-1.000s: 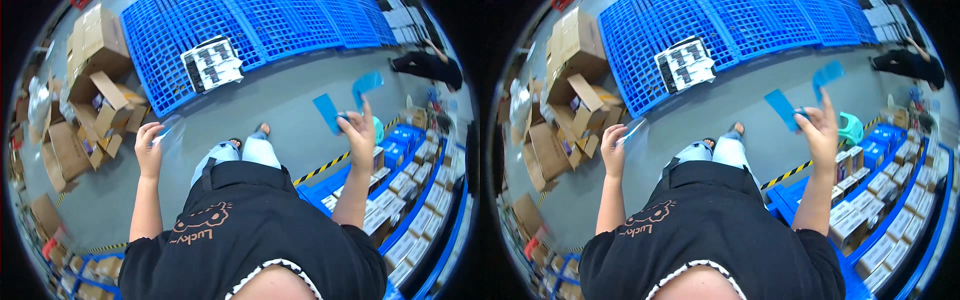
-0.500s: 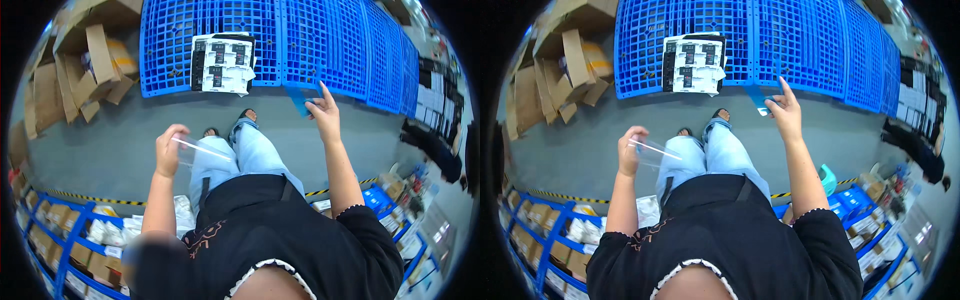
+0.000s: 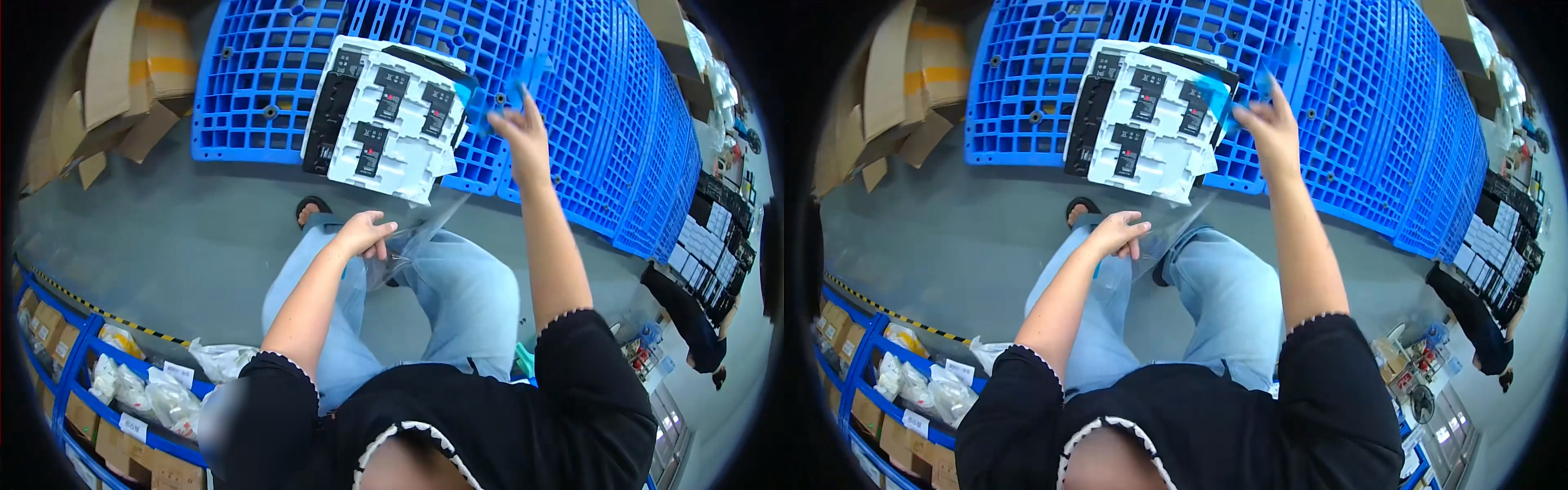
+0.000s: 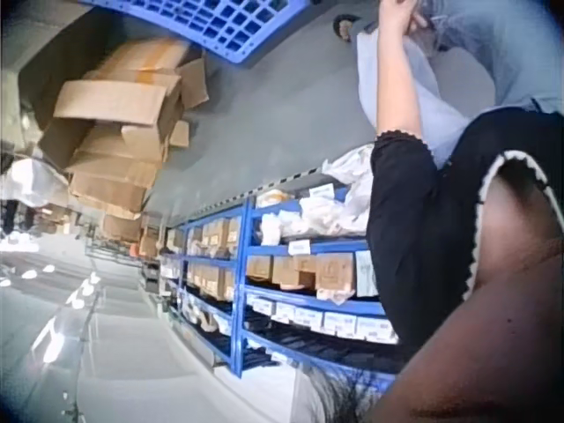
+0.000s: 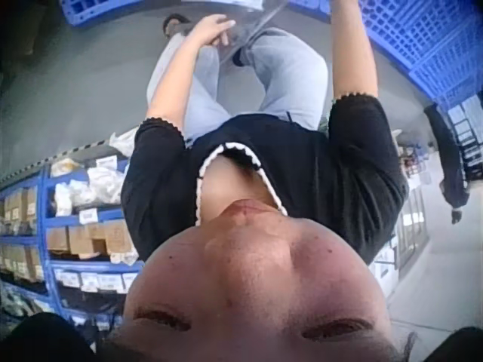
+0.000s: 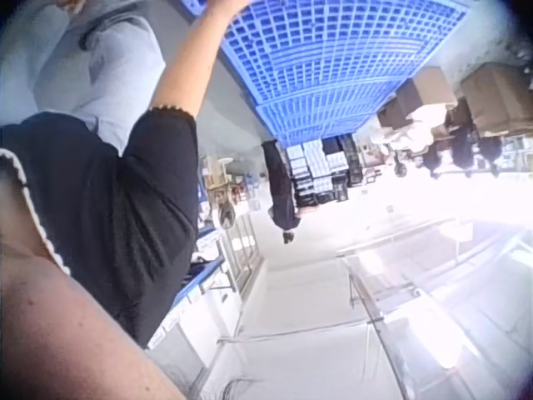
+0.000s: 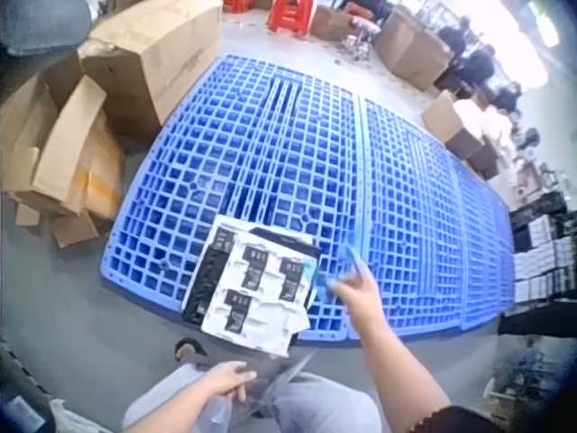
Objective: The person retrieves blue plastic components from labeled boxes on a warehouse shelf and places them into a white plastic tray. They handle the components one by one, arranging them into specific slots within the tray.
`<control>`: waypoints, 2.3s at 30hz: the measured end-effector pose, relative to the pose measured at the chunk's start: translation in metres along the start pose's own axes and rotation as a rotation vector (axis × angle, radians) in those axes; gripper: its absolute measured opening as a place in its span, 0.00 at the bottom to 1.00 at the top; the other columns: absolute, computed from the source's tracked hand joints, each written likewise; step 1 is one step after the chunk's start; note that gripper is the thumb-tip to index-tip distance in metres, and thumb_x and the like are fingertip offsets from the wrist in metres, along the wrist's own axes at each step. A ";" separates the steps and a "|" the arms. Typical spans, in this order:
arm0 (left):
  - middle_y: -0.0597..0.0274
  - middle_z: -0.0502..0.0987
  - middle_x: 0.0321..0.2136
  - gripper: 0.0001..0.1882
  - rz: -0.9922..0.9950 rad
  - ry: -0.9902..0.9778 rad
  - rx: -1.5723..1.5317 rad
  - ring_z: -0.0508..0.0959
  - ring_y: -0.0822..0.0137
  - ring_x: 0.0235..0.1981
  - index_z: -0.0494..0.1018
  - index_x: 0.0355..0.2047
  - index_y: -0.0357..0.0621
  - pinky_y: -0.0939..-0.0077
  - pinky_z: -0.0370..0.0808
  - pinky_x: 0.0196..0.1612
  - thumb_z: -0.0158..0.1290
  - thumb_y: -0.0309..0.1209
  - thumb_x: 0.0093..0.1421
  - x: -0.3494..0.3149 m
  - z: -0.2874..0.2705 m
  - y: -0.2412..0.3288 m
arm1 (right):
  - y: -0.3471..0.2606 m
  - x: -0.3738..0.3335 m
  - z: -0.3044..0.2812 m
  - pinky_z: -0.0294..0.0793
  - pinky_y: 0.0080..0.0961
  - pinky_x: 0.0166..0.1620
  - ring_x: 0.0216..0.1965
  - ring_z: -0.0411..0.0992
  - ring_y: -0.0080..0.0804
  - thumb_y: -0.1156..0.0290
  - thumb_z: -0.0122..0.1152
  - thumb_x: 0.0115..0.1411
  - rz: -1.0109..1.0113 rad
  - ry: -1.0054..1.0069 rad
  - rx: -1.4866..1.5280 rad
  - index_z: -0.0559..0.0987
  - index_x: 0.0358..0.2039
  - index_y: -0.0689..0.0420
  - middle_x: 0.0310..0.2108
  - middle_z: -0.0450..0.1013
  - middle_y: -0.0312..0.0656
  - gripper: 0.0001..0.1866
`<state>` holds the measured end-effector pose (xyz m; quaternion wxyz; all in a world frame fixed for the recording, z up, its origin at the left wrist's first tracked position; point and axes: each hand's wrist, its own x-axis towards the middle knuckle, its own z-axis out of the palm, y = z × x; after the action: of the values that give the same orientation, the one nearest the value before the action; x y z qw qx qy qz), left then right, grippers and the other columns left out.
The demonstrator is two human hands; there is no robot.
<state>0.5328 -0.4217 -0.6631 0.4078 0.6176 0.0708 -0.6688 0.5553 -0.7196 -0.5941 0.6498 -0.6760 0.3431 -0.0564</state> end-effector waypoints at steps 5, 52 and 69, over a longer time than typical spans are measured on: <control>0.65 0.67 0.09 0.25 0.008 -0.059 -0.325 0.59 0.77 0.05 0.71 0.41 0.35 0.83 0.51 0.10 0.49 0.49 0.62 0.059 -0.011 -0.018 | 0.055 0.106 0.040 0.69 0.20 0.41 0.36 0.72 0.25 0.77 0.65 0.49 -0.168 -0.223 0.052 0.59 0.63 0.57 0.35 0.74 0.40 0.40; 0.42 0.77 0.27 0.24 0.632 0.341 0.856 0.77 0.44 0.31 0.69 0.48 0.41 0.56 0.72 0.36 0.52 0.43 0.57 0.083 -0.019 0.084 | 0.085 0.093 0.047 0.66 0.20 0.38 0.30 0.63 0.23 0.76 0.60 0.54 -0.405 -0.297 -0.662 0.62 0.62 0.36 0.31 0.69 0.35 0.37; 0.42 0.77 0.23 0.35 0.571 0.348 0.935 0.78 0.43 0.28 0.53 0.62 0.44 0.54 0.74 0.33 0.52 0.41 0.57 0.099 -0.008 0.071 | 0.115 0.100 0.052 0.70 0.29 0.45 0.37 0.68 0.30 0.72 0.57 0.57 -0.372 -0.372 -0.686 0.63 0.61 0.28 0.36 0.70 0.38 0.33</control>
<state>0.5933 -0.5087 -0.7231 0.2379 0.8280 -0.3359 -0.3809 0.6133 -0.7208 -0.7438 0.4170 -0.9018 0.0914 0.0677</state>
